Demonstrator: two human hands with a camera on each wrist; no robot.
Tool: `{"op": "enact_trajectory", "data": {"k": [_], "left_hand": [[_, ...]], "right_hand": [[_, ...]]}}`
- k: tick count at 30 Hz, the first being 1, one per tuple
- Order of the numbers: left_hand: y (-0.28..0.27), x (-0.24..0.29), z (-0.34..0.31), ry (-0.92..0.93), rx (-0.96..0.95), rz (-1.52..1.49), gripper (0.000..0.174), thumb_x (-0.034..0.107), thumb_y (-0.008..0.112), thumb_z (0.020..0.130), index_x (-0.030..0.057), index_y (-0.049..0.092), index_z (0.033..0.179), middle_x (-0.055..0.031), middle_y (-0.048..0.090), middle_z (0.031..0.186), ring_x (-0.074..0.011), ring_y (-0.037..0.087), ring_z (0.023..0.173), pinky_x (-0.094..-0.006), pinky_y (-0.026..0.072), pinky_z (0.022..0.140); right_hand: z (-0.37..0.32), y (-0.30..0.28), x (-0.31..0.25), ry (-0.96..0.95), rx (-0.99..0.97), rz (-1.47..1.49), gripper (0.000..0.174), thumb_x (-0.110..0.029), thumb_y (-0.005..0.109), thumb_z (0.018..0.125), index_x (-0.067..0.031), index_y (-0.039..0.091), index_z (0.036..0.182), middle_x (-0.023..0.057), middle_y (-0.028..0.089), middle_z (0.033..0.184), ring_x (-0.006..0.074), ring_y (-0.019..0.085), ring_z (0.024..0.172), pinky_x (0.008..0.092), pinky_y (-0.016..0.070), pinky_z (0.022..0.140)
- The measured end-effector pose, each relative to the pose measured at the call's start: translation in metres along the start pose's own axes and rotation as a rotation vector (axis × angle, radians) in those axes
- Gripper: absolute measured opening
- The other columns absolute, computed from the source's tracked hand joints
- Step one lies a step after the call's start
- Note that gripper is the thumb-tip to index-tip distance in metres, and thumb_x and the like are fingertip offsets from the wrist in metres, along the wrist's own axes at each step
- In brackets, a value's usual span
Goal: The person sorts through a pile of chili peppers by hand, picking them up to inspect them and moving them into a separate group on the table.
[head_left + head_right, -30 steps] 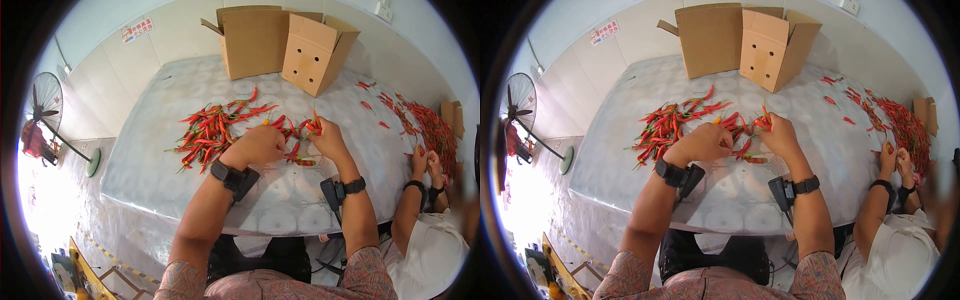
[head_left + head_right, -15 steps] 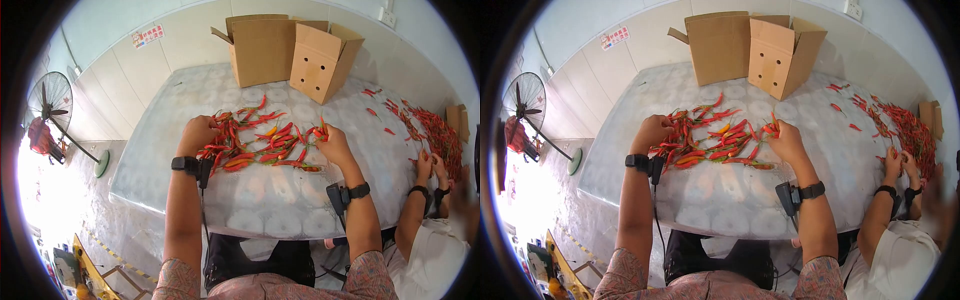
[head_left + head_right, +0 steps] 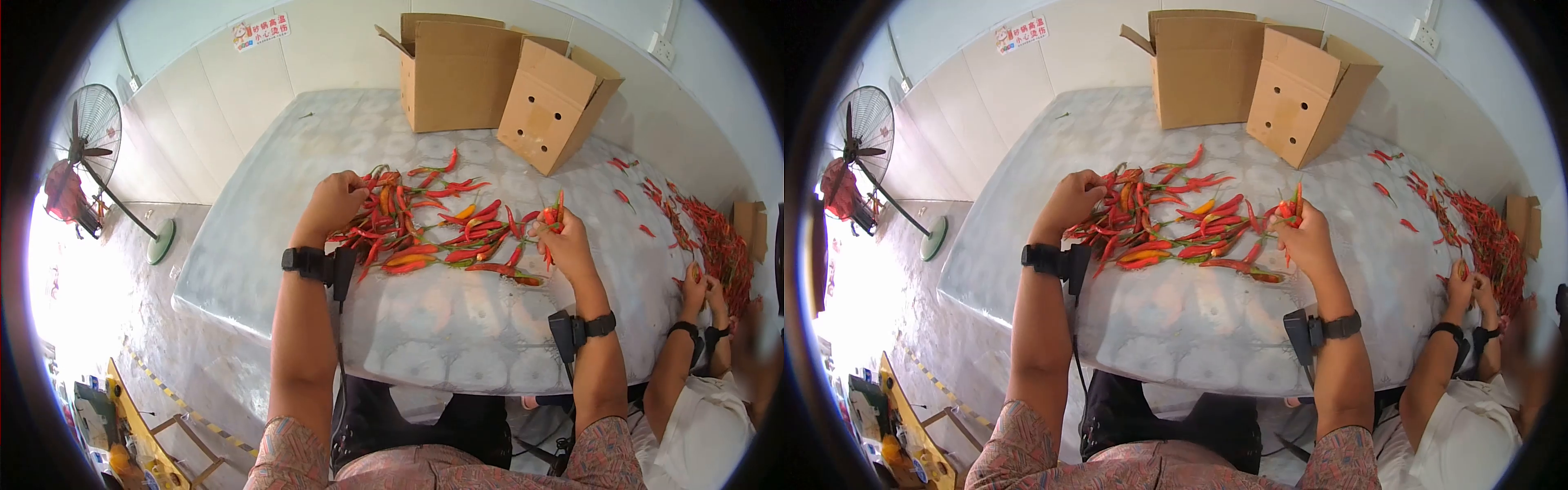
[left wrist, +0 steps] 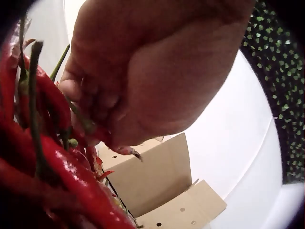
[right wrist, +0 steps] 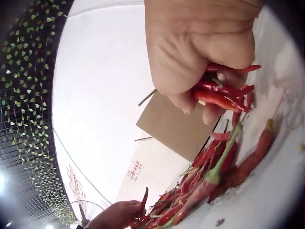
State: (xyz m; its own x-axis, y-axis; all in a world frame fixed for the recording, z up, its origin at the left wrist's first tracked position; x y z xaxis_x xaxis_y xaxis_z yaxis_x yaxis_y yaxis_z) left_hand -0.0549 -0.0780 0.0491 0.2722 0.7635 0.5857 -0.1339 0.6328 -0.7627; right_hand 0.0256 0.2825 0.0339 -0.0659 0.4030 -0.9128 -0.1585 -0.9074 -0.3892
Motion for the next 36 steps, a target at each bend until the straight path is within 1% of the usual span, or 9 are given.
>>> {"op": "enact_trajectory", "data": {"k": [4,6,9,13,15,22,27,30,36], "left_hand": [[-0.002,-0.014,0.003,-0.086,0.037,-0.158,0.020,0.017,0.059,0.077,-0.0009,0.065,0.083,-0.0143,0.065,0.073,-0.0241,0.063,0.071,-0.0337,0.0482,0.065],[-0.001,-0.023,0.004,-0.167,0.041,-0.270,0.019,0.015,0.058,0.079,-0.0035,0.062,0.083,-0.0048,0.061,0.067,-0.0104,0.054,0.057,-0.0265,0.0433,0.052],[-0.004,-0.032,0.003,-0.231,0.070,-0.261,0.017,0.017,0.060,0.075,0.0032,0.067,0.083,-0.0113,0.066,0.072,-0.0224,0.064,0.067,-0.0332,0.0486,0.063],[-0.008,-0.025,-0.001,-0.189,0.077,-0.192,0.016,0.015,0.061,0.071,0.0069,0.068,0.083,-0.0103,0.066,0.072,-0.0234,0.063,0.067,-0.0332,0.0488,0.064],[-0.015,-0.007,-0.005,-0.008,0.164,-0.044,0.016,0.014,0.061,0.068,0.0099,0.070,0.082,-0.0100,0.066,0.072,-0.0251,0.063,0.067,-0.0340,0.0488,0.066],[0.006,-0.005,-0.003,-0.121,-0.097,-0.062,0.020,0.013,0.060,0.069,0.0111,0.071,0.086,-0.0123,0.065,0.082,-0.0275,0.062,0.079,-0.0356,0.0484,0.074],[0.010,0.004,-0.004,0.072,-0.093,0.112,0.030,0.017,0.063,0.070,0.0124,0.068,0.099,-0.0157,0.058,0.100,-0.0302,0.056,0.095,-0.0361,0.0449,0.085],[0.014,0.006,-0.005,0.122,-0.103,0.146,0.032,0.014,0.064,0.070,0.0104,0.067,0.102,-0.0194,0.059,0.096,-0.0319,0.058,0.093,-0.0357,0.0457,0.085],[0.015,-0.010,0.001,-0.084,-0.140,0.031,0.024,0.018,0.064,0.072,0.0092,0.069,0.094,-0.0173,0.061,0.094,-0.0303,0.060,0.088,-0.0365,0.0474,0.081]], "right_hand": [[-0.011,0.011,-0.013,0.102,0.016,0.359,0.015,-0.014,0.058,0.085,-0.0009,0.053,0.089,0.0109,0.062,0.072,0.0148,0.056,0.050,0.0245,0.0456,0.046],[-0.012,0.019,-0.020,0.111,0.020,0.481,0.016,-0.016,0.059,0.085,-0.0014,0.053,0.090,0.0108,0.061,0.070,0.0154,0.056,0.050,0.0252,0.0459,0.046],[-0.013,0.038,-0.031,0.173,0.025,0.701,0.017,-0.017,0.059,0.085,-0.0024,0.053,0.091,0.0106,0.060,0.068,0.0165,0.056,0.050,0.0265,0.0466,0.047],[-0.018,0.077,-0.034,0.214,-0.066,0.877,0.015,-0.016,0.059,0.085,-0.0034,0.052,0.091,0.0092,0.059,0.065,0.0169,0.056,0.052,0.0281,0.0471,0.048],[-0.021,0.087,-0.030,0.194,-0.076,0.870,0.016,-0.016,0.059,0.085,-0.0035,0.053,0.091,0.0085,0.058,0.064,0.0163,0.056,0.051,0.0278,0.0468,0.048],[-0.025,0.085,-0.022,0.209,-0.109,0.798,0.015,-0.017,0.058,0.086,-0.0033,0.054,0.090,0.0053,0.056,0.062,0.0136,0.053,0.048,0.0247,0.0425,0.043],[-0.026,0.083,-0.025,0.180,-0.134,0.770,0.015,-0.017,0.058,0.086,-0.0031,0.055,0.090,0.0053,0.057,0.062,0.0132,0.053,0.048,0.0241,0.0419,0.042],[-0.028,0.087,-0.029,0.168,-0.182,0.755,0.015,-0.017,0.058,0.086,-0.0035,0.055,0.090,0.0054,0.057,0.062,0.0130,0.053,0.047,0.0239,0.0422,0.042],[-0.045,0.105,-0.041,0.183,-0.491,0.638,0.015,-0.019,0.059,0.086,-0.0045,0.054,0.088,0.0065,0.057,0.063,0.0126,0.053,0.046,0.0241,0.0418,0.041]]}}
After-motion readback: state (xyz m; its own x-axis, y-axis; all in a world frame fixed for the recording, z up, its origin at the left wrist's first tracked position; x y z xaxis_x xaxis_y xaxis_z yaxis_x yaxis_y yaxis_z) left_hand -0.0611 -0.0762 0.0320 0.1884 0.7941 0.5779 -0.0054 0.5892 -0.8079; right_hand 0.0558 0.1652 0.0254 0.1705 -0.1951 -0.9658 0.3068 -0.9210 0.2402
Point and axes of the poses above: each hand's wrist, its own z-axis towards the middle knuckle, its own y-axis out of the palm, x = y × z, the point moved 7 cm from there along z, towards the middle knuckle
